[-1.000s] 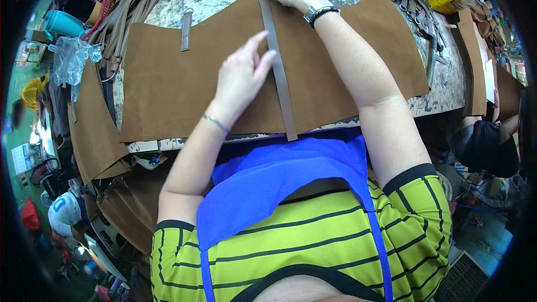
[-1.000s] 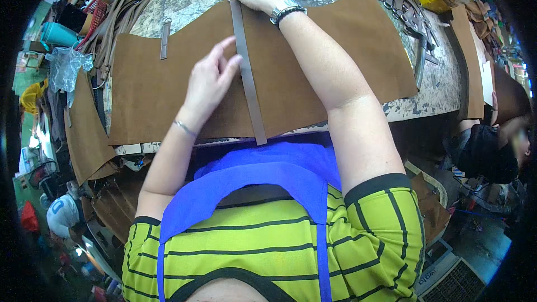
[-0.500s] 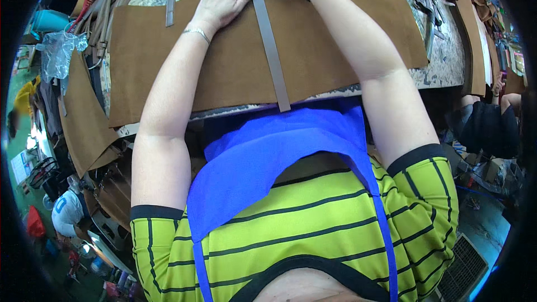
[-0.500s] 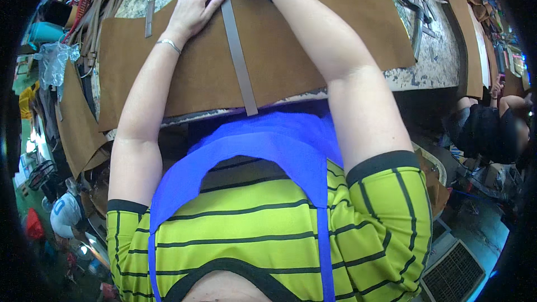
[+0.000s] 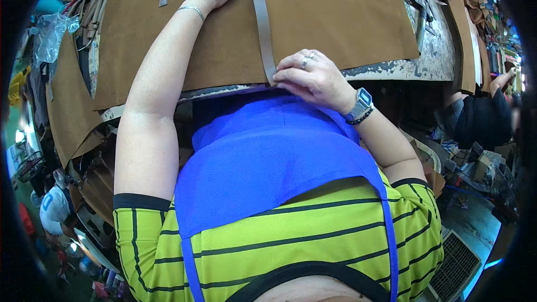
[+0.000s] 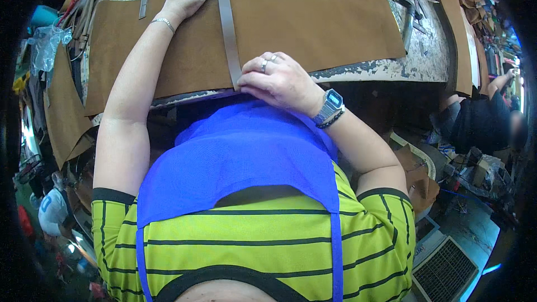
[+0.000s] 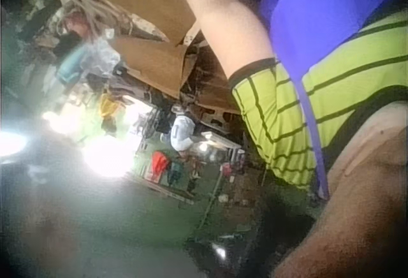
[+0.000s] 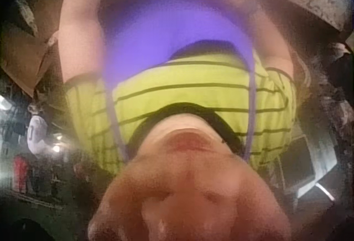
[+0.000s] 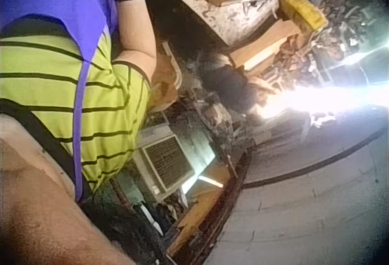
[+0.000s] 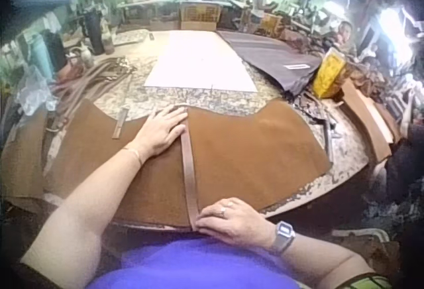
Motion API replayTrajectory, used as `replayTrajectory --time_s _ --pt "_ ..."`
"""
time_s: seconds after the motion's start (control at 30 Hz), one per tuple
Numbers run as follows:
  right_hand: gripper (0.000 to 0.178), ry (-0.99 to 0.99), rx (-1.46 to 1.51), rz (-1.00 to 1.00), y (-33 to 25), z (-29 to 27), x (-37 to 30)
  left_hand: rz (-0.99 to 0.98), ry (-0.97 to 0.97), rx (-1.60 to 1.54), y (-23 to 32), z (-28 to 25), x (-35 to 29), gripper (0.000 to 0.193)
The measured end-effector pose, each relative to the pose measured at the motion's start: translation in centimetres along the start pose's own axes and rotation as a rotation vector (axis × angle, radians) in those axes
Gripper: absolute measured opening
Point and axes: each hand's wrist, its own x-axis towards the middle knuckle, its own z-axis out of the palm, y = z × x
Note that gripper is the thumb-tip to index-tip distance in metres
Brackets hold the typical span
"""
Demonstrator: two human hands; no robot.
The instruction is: Applying reinforcing strips to a leather panel and hammering them down to secure the bond.
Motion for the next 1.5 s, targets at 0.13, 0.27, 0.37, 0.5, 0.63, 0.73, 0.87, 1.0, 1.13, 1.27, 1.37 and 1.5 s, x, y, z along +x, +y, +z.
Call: replayTrajectory --time_s 0.13,0.27,0.37,0.5,0.63,0.73,0.87,1.0,1.13,1.27,1.37,1.5 --pt "0.017 0.339 0.023 -0.041 -1.5 -2.6 1.6 -0.002 0.01 -0.017 -0.4 0.3 0.0 0.045" --pt "0.017 0.373 -0.032 -0.073 -2.4 -2.9 1.9 -0.006 0.011 -0.016 -0.5 0.4 -0.1 0.046" --pt "0.018 0.288 -0.031 -0.063 -2.4 -1.5 0.8 -0.038 -0.01 -0.039 -0.3 0.3 -0.1 0.047" --pt "0.018 0.187 -0.032 -0.034 -1.9 0.7 -0.2 -0.019 0.002 0.007 -0.2 0.3 0.2 0.047" --pt "0.015 0.164 -0.058 -0.013 -1.5 2.2 -0.6 -0.017 -0.006 0.017 0.3 -0.3 0.1 0.048" --pt "0.015 0.148 -0.09 -0.002 -1.6 2.3 -0.8 -0.013 0.003 0.021 0.5 -0.4 0.1 0.049" --pt "0.015 0.153 -0.087 -0.003 -1.7 2.2 -0.9 -0.024 -0.023 -0.027 0.7 -0.7 -0.1 0.051" --pt "0.014 0.17 -0.057 0.009 -1.9 2.2 -0.8 -0.007 -0.001 -0.033 0.7 -0.6 -0.4 0.052" --pt "0.013 0.123 -0.109 0.02 -1.5 2.7 -1.0 -0.027 0.004 -0.025 0.9 -0.8 -0.3 0.053" --pt "0.011 0.098 -0.146 0.039 -1.7 2.4 -0.6 -0.026 -0.031 -0.04 0.7 -1.1 0.3 0.056" --pt "0.013 0.069 -0.115 0.061 -1.4 1.8 0.4 0.047 0.107 0.04 0.7 -0.8 0.1 0.047" --pt "0.03 0.168 -0.185 0.055 0.6 1.5 3.6 0.022 0.021 0.221 -1.7 1.7 0.4 0.055"
